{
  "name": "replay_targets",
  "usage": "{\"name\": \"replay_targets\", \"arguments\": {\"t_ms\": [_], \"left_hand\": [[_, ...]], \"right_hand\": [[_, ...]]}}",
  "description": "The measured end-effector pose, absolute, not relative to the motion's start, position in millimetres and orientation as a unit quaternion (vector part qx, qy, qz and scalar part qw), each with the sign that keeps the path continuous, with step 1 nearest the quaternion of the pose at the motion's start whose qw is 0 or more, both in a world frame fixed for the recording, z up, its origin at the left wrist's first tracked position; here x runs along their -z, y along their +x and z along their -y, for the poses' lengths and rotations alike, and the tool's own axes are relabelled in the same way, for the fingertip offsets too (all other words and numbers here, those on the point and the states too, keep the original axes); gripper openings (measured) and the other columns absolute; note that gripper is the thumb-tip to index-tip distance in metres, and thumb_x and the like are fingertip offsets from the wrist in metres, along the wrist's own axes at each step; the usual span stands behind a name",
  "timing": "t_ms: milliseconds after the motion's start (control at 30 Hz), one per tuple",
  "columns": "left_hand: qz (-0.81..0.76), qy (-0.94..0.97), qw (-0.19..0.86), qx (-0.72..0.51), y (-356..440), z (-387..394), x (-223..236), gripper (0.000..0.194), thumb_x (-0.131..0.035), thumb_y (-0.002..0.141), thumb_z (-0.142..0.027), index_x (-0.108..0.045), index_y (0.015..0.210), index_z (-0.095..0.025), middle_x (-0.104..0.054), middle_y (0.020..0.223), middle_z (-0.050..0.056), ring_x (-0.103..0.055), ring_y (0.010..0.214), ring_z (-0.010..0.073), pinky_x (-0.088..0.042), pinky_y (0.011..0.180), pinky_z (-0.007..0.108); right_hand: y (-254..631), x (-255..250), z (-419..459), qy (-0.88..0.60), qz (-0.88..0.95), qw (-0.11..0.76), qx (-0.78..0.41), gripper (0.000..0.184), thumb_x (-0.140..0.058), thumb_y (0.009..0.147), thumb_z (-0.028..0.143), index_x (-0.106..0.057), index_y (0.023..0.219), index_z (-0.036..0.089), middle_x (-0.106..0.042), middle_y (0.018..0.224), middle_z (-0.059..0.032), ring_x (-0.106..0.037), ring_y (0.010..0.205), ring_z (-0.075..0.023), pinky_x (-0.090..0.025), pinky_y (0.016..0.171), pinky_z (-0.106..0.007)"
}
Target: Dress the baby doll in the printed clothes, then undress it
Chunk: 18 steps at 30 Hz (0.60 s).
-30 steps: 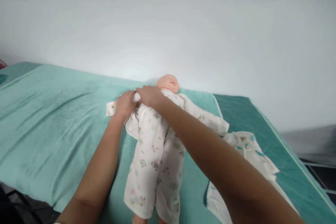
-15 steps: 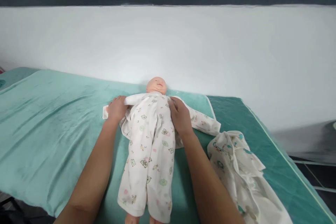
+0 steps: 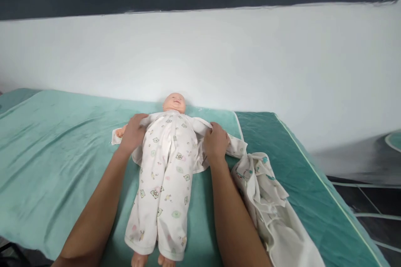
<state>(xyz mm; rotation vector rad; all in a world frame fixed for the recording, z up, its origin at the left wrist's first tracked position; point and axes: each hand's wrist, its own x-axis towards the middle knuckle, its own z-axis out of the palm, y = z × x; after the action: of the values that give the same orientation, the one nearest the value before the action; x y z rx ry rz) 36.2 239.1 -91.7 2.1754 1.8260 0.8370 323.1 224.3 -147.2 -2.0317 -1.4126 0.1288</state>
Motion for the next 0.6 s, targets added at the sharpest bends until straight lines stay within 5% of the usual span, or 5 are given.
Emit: {"name": "replay_targets", "arguments": {"t_ms": [133, 333, 600], "left_hand": [[-0.495, 0.805, 0.112, -0.307, 87.4, -223.4, 67.2, 0.038, -0.032, 0.097, -0.017, -0.062, 0.119, -0.022, -0.063, 0.13, 0.005, -0.055, 0.123, 0.0183, -0.042, 0.109, 0.032], [-0.445, 0.895, -0.012, -0.038, 170.2, -243.0, 43.7, 0.024, -0.048, 0.094, -0.019, -0.07, 0.1, -0.014, -0.067, 0.112, 0.014, -0.06, 0.113, 0.0278, -0.044, 0.101, 0.042], [-0.41, 0.902, 0.028, 0.13, 234.2, -276.1, 58.6, 0.029, -0.05, 0.092, -0.02, -0.067, 0.115, -0.016, -0.063, 0.128, 0.015, -0.056, 0.12, 0.0291, -0.046, 0.097, 0.043]], "right_hand": [[322.1, 148.1, -222.5, -0.798, 0.509, 0.32, -0.05, 0.039, -0.039, 0.092, 0.034, -0.065, 0.114, 0.015, -0.069, 0.117, -0.0187, -0.059, 0.113, -0.0346, -0.035, 0.103, -0.052], [321.5, 148.6, -222.0, -0.792, 0.519, 0.317, -0.057, 0.038, -0.037, 0.095, 0.036, -0.064, 0.115, 0.017, -0.069, 0.115, -0.0168, -0.058, 0.113, -0.0332, -0.025, 0.108, -0.055], [322.1, 140.4, -222.9, -0.803, 0.523, 0.272, -0.089, 0.033, -0.04, 0.096, 0.031, -0.064, 0.113, 0.017, -0.069, 0.114, -0.0141, -0.058, 0.112, -0.0291, -0.025, 0.106, -0.044]]}}
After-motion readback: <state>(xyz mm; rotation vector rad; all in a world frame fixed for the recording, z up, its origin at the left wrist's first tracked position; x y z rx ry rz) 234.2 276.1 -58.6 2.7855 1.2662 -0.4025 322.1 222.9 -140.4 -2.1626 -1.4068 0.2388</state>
